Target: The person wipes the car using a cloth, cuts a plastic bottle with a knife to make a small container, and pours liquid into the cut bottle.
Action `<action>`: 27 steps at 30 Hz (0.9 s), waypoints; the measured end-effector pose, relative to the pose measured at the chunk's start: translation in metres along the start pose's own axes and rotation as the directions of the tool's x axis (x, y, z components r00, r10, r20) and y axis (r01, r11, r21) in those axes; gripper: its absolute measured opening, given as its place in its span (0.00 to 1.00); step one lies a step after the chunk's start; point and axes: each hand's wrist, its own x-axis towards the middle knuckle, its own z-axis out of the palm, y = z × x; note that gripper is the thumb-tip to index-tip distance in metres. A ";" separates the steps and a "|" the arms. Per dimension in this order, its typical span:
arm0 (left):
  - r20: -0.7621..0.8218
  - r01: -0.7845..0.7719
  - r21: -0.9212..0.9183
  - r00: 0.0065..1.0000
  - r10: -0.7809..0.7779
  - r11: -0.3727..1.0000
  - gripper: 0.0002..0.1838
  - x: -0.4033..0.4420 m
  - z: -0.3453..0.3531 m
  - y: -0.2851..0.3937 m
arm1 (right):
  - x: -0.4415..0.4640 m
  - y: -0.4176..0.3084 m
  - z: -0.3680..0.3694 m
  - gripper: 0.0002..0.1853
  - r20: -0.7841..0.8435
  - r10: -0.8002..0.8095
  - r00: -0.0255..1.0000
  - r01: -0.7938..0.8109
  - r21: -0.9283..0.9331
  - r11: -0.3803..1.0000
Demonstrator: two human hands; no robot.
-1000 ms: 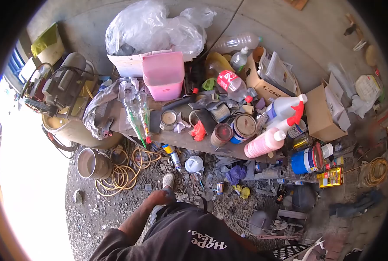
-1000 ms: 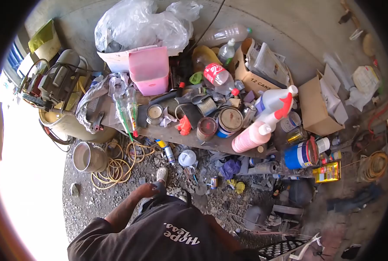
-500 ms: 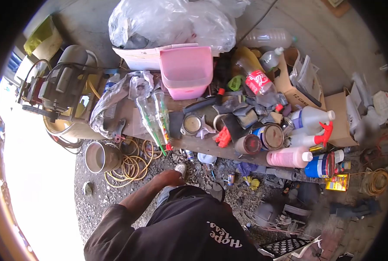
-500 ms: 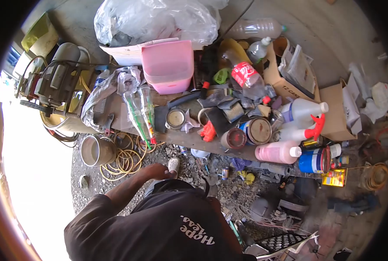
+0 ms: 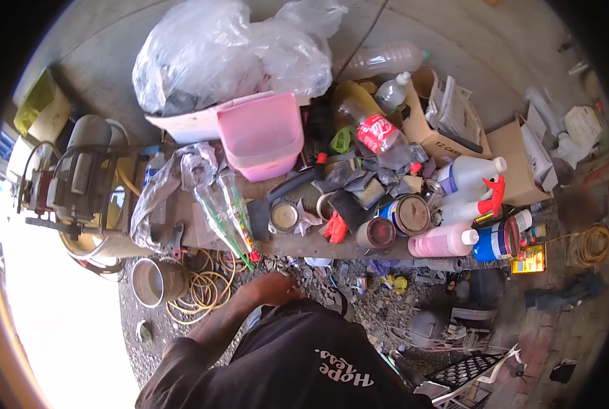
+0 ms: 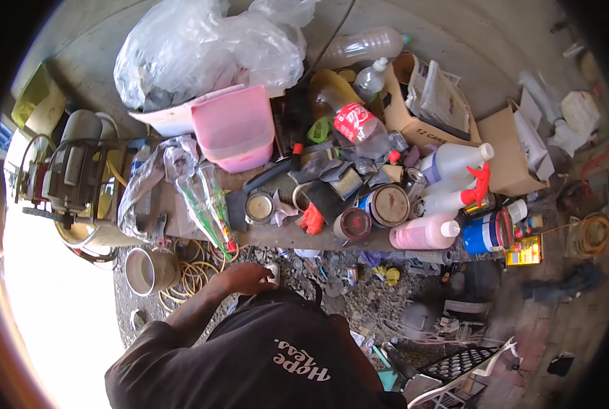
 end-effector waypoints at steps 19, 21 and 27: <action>0.036 -0.135 0.143 0.991 0.131 0.980 0.28 0.008 -0.022 0.023 | 0.139 -0.251 0.052 0.20 -0.102 0.239 0.966 -0.230 0.092 0.969; 0.041 -0.170 0.179 0.985 0.165 0.969 0.28 0.009 -0.018 0.018 | 0.144 -0.241 0.066 0.22 -0.066 0.342 0.937 -0.341 0.025 0.940; 0.115 -0.175 0.227 0.982 0.153 0.958 0.29 0.018 -0.027 0.025 | 0.145 -0.250 0.060 0.21 0.029 0.183 0.983 -0.168 -0.275 0.947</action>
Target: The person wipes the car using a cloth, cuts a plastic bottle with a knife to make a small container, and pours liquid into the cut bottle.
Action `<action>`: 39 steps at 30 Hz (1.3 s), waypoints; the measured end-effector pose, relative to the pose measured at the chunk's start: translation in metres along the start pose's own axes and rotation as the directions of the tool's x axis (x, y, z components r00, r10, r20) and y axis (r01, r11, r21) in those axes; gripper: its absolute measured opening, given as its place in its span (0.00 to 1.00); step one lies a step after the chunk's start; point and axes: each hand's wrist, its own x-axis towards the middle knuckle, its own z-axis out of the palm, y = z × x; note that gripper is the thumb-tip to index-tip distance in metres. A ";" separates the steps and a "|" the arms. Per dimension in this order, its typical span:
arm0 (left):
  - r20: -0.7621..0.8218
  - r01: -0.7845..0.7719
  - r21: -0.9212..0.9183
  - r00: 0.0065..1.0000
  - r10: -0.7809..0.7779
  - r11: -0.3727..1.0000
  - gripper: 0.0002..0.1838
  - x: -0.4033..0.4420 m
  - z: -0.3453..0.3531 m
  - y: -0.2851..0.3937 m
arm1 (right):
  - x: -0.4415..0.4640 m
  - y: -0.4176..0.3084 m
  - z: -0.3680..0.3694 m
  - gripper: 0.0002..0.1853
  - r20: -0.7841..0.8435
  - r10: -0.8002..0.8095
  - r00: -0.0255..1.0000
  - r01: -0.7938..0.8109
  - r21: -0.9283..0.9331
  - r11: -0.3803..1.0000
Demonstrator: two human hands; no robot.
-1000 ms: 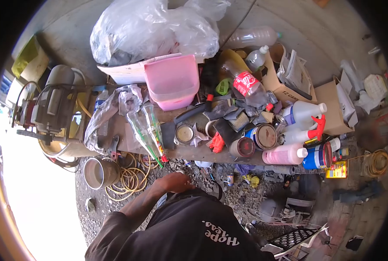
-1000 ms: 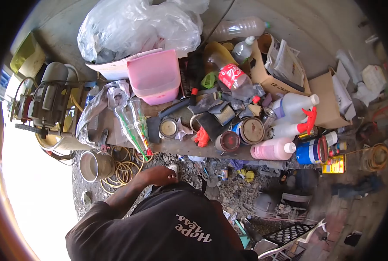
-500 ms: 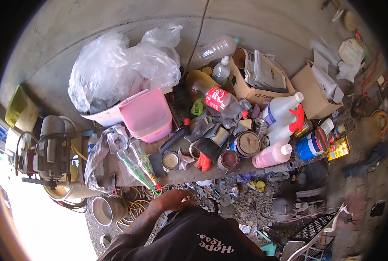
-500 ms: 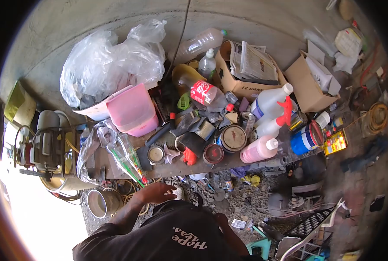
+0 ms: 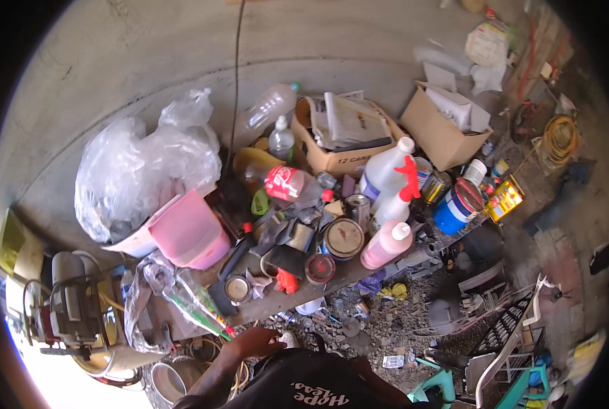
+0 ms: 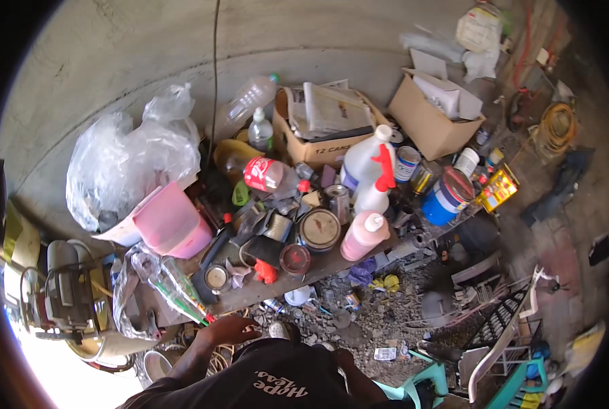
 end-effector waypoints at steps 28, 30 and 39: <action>-0.125 0.027 -0.080 0.991 -0.037 0.996 0.31 -0.025 0.015 0.009 | 0.004 -0.016 -0.067 0.16 0.018 -0.292 0.956 0.288 -0.242 0.927; -0.128 0.034 -0.098 0.991 -0.046 0.995 0.31 -0.028 0.014 0.012 | 0.007 -0.017 -0.069 0.15 0.066 -0.320 0.945 0.323 -0.341 0.883; -0.143 0.036 -0.119 0.988 -0.053 0.992 0.31 -0.033 0.012 0.018 | 0.009 -0.016 -0.056 0.18 -0.060 -0.259 0.964 0.242 -0.205 0.948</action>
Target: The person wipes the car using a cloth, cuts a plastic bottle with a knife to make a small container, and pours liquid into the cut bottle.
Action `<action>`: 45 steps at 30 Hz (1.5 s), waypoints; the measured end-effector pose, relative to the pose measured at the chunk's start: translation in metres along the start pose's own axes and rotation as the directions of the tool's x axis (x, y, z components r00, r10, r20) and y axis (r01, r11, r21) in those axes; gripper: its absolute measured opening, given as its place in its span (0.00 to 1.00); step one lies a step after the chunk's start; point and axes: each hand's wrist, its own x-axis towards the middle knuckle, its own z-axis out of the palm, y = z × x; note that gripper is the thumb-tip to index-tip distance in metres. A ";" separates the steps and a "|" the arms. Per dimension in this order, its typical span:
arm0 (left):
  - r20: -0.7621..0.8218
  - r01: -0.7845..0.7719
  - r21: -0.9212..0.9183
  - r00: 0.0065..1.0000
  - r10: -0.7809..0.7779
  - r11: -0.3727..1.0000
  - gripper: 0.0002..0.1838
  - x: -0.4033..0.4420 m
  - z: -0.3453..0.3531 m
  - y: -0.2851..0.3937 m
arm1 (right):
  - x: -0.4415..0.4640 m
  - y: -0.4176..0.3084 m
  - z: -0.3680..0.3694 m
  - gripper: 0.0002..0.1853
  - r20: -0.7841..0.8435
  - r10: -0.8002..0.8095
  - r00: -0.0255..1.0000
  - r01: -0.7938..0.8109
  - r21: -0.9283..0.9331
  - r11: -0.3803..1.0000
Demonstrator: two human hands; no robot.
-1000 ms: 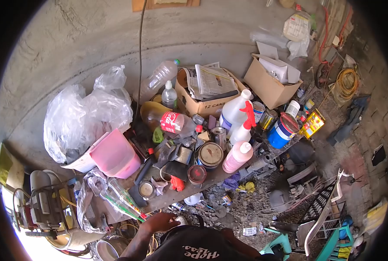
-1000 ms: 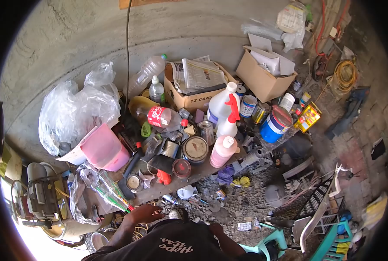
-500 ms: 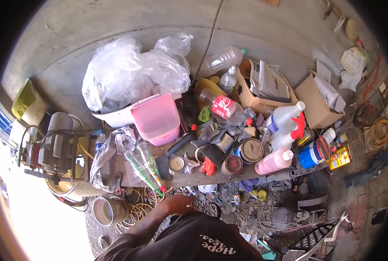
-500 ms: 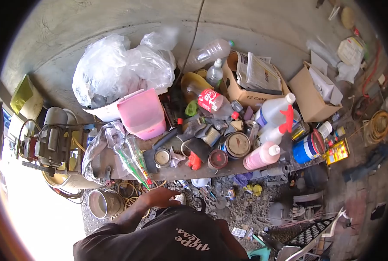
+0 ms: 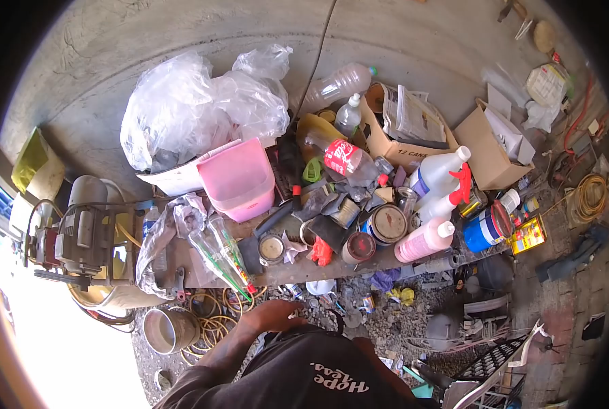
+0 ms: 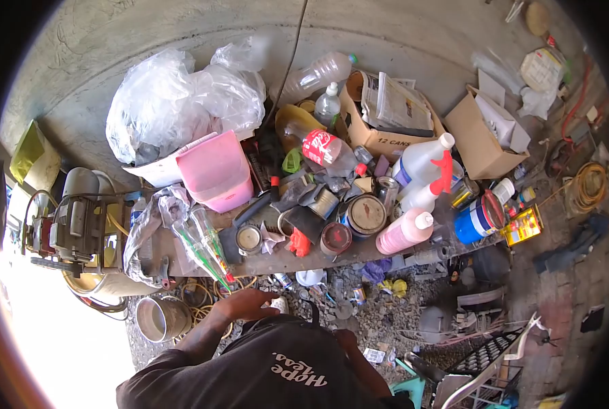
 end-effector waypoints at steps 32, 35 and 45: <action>-0.023 0.111 -0.058 0.993 -0.113 0.992 0.27 -0.009 0.013 -0.006 | 0.026 0.051 0.041 0.17 -0.117 -0.046 0.992 0.075 0.252 0.965; -0.037 0.116 -0.079 0.992 -0.119 0.990 0.26 -0.016 0.018 -0.009 | 0.025 0.048 0.032 0.17 -0.082 -0.084 0.993 0.099 0.207 0.973; -0.088 0.149 -0.116 0.983 -0.159 0.982 0.26 -0.038 0.021 -0.023 | 0.042 0.087 0.080 0.17 -0.159 -0.112 0.981 0.156 0.297 0.942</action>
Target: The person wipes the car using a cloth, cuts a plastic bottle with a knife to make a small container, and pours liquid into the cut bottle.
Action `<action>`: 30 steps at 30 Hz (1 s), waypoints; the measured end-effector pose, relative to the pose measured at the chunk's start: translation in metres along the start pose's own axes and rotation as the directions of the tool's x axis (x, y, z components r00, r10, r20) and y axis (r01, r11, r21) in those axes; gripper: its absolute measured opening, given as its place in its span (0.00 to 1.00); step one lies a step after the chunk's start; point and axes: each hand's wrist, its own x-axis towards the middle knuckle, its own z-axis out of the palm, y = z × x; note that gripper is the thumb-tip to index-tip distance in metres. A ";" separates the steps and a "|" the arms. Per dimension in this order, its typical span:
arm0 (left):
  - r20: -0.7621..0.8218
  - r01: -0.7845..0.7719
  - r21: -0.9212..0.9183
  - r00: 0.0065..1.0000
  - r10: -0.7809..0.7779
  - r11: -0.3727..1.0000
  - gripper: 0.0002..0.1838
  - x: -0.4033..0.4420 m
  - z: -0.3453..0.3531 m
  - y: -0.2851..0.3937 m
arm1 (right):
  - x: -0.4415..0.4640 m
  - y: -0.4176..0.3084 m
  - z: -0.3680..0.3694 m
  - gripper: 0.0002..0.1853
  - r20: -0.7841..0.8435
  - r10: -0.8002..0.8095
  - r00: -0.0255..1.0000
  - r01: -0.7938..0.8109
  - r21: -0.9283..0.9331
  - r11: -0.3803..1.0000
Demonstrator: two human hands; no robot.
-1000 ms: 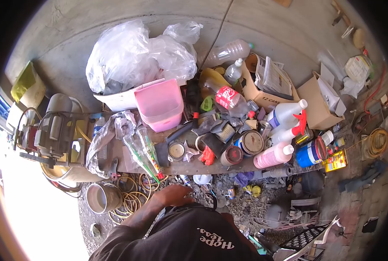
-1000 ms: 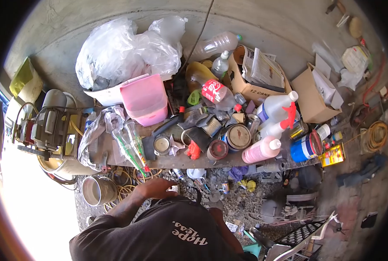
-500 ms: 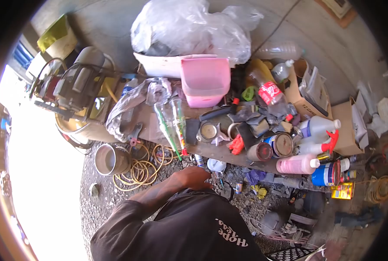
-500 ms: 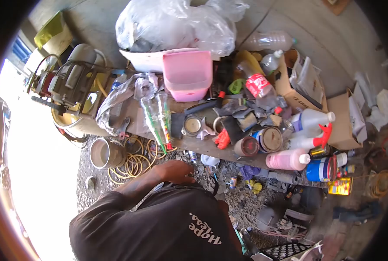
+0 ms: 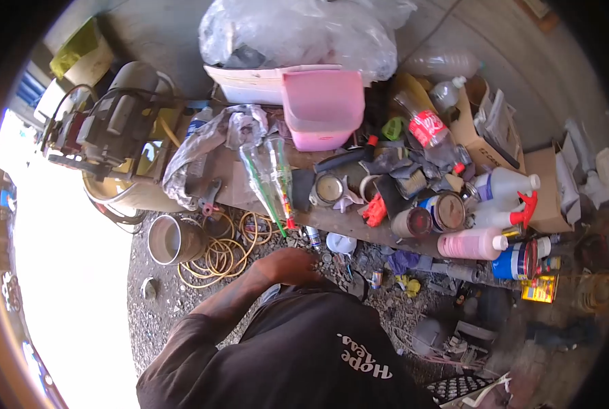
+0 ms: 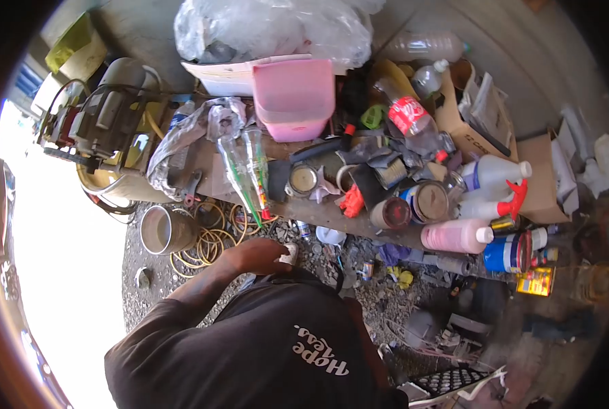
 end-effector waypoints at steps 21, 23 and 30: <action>0.171 -0.095 0.105 0.982 0.077 0.990 0.21 0.052 0.029 0.061 | -0.069 -0.127 -0.042 0.22 -0.084 0.521 0.849 -0.484 0.272 0.832; 0.244 -0.138 0.081 0.963 0.115 0.987 0.21 0.081 0.054 0.039 | -0.084 -0.112 -0.028 0.22 -0.106 0.523 0.846 -0.480 0.280 0.832; 0.195 -0.005 0.091 0.981 -0.012 0.996 0.18 0.096 0.216 -0.224 | -0.157 -0.043 0.050 0.09 -0.388 0.207 0.898 -0.207 0.042 0.977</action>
